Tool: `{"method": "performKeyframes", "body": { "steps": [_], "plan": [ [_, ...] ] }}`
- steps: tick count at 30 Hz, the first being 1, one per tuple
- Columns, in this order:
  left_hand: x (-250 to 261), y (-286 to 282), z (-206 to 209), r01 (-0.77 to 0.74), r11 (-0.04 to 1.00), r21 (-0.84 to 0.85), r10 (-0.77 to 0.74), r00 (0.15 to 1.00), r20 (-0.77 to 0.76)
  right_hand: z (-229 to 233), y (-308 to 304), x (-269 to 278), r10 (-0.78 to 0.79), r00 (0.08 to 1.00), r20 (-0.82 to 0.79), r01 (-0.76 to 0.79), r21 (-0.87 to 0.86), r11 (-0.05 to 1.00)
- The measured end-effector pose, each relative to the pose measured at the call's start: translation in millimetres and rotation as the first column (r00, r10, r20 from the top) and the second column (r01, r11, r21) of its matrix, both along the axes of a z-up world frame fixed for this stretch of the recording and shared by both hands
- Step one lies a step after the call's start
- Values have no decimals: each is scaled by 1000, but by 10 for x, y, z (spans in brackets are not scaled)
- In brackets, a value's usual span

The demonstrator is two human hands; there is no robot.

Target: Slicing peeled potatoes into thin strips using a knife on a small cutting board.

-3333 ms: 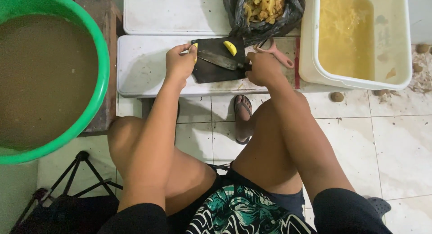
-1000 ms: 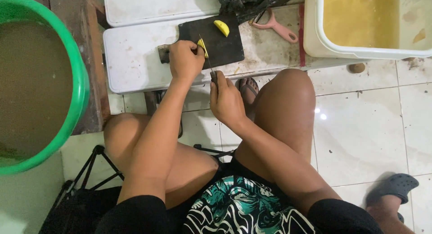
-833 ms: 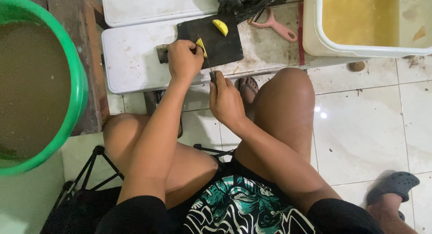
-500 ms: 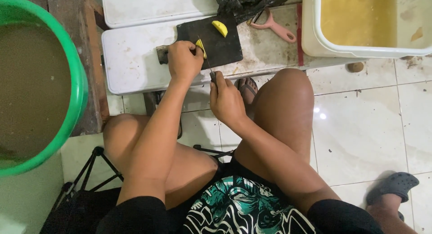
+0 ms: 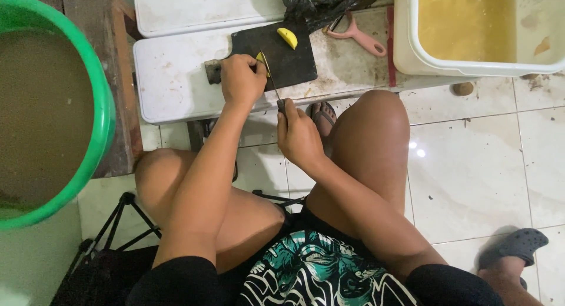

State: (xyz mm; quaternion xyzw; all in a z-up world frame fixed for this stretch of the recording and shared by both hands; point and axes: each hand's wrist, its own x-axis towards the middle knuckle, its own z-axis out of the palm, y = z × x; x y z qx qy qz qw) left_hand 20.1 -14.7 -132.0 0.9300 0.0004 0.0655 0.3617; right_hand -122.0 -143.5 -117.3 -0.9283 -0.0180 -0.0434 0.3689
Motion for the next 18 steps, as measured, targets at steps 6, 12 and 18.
{"method": "performKeyframes", "body": {
  "steps": [6, 12, 18],
  "plan": [
    [15, 4, 2, 13, 1000, 1, -13, 1000, 14, 1, 21, 22, 1, 999, -37, -1, -10, 1000],
    [-8, 17, 34, 25, 999, -21, -25, 1000, -6, -42, 75, 109, -1, 1000, -16, 0, -90, 996],
    [-4, 21, 48, 46, 999, -25, -46, 999, -5, -139, -62, -68, -4, 1000, -9, 4, 52, 999]
  ]
}}
